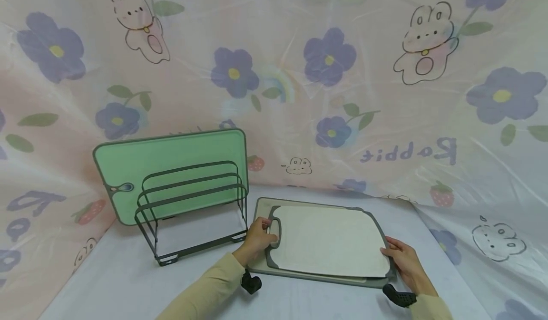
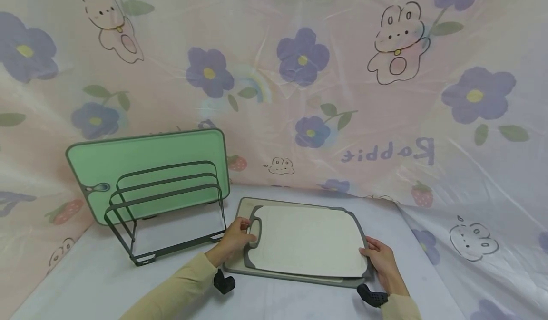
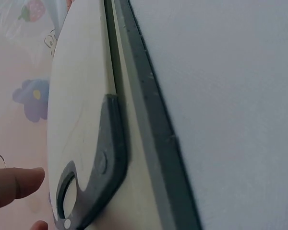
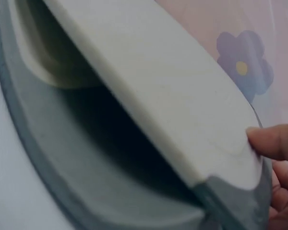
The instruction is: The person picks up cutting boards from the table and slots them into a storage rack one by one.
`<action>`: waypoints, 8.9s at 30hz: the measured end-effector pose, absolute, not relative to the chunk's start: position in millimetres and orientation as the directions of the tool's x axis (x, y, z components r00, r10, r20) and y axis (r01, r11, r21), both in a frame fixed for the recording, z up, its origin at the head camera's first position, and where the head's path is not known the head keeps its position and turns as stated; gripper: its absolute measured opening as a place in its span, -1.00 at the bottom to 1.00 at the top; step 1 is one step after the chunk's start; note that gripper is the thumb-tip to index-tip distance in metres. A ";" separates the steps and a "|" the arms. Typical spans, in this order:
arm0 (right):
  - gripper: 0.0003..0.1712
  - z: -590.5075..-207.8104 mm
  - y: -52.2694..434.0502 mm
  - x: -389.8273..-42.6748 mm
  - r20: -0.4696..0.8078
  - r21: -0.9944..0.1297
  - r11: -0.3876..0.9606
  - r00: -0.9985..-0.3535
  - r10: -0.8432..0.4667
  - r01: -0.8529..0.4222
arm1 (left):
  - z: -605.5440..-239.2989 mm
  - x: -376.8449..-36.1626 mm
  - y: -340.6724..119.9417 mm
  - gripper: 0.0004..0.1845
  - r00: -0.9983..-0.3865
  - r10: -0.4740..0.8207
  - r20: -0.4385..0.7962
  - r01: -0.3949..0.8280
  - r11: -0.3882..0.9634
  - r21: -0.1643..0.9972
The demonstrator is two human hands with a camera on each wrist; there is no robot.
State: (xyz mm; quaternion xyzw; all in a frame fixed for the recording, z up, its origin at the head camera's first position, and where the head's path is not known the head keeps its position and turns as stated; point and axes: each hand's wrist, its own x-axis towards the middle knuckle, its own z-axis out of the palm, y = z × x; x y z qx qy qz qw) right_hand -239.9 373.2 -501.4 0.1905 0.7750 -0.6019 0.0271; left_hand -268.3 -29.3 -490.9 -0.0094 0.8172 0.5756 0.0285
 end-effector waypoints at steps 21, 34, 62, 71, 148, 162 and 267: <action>-0.12 -496.1 374.9 -231.4 -0.255 -0.949 0.117 -0.933 0.256 0.291 | -491.3 -271.0 -30.2 -0.29 -0.998 -0.011 -0.057 -0.058 0.278 0.959; -0.10 -492.2 371.7 -227.4 -0.234 -0.952 0.116 -0.917 0.322 0.284 | -492.1 -269.4 -31.7 -0.37 -0.998 -0.058 0.018 0.005 0.223 0.975; -0.10 -485.6 371.1 -215.8 -0.218 -0.947 0.085 -0.813 0.539 0.310 | -488.3 -267.2 -26.6 -0.70 -0.997 -0.071 -0.024 -0.032 0.119 0.992; -0.10 -478.2 372.9 -215.6 -0.216 -0.939 0.108 -0.802 0.556 0.327 | -478.4 -264.8 -24.6 -0.72 -0.996 -0.067 -0.052 -0.057 0.082 0.995; -0.76 -399.5 373.6 -206.2 -0.027 -0.993 -0.108 -0.772 0.635 -0.054 | -386.8 -272.5 -11.7 -0.87 -0.979 -0.056 0.195 0.192 0.054 0.980; -0.69 -371.2 370.1 -213.0 0.033 -0.987 -0.105 -0.790 0.612 -0.122 | -356.8 -276.8 -16.1 -0.88 -0.970 -0.051 0.237 0.235 0.043 0.971; -0.83 -302.5 257.3 -321.4 0.236 -0.971 0.101 -0.946 0.223 -0.218 | -259.6 -312.9 -155.8 -0.61 -0.997 -0.063 -0.039 -0.042 0.048 0.998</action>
